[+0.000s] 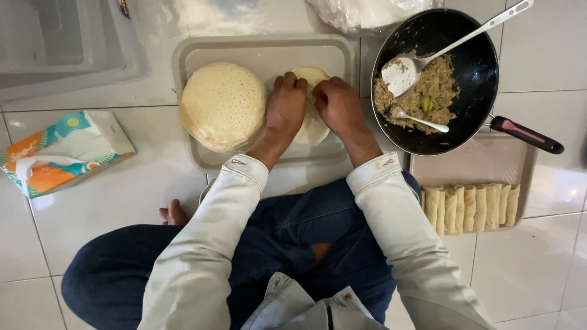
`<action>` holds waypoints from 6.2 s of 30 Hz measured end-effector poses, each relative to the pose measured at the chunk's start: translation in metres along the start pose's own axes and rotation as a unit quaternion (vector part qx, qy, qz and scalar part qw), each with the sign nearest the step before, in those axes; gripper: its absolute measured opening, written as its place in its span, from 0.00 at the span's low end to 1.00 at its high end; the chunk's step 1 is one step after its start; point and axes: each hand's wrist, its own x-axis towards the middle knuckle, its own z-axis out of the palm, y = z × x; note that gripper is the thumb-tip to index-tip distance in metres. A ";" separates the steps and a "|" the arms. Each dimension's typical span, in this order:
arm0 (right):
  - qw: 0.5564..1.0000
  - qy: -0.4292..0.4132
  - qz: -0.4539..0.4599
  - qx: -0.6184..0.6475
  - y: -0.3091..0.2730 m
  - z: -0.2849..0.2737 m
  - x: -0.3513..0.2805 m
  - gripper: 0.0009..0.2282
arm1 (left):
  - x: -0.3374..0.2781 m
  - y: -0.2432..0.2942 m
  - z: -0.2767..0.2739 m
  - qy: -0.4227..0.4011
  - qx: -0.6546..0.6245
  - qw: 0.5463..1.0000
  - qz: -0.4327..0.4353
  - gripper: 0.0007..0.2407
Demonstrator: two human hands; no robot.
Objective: Peeling thin flatbread wrappers from a stack, adding filling from a pan, and rolling them into cylinders.
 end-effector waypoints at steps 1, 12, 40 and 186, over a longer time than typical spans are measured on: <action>1.000 0.001 0.000 0.000 0.006 0.007 0.000 0.05 | -0.001 0.000 0.003 0.000 0.000 1.000 0.001 0.02; 1.000 0.007 0.013 0.004 0.027 0.022 -0.005 0.08 | -0.009 0.002 0.001 0.060 0.120 0.984 0.120 0.05; 0.956 0.201 -0.014 0.214 -0.116 -0.217 -0.159 0.07 | -0.092 0.073 -0.302 -0.129 0.056 0.978 0.153 0.12; 0.977 -0.020 0.134 -0.165 0.119 -0.132 -0.108 0.12 | -0.066 0.018 -0.047 -0.101 0.018 0.992 -0.078 0.19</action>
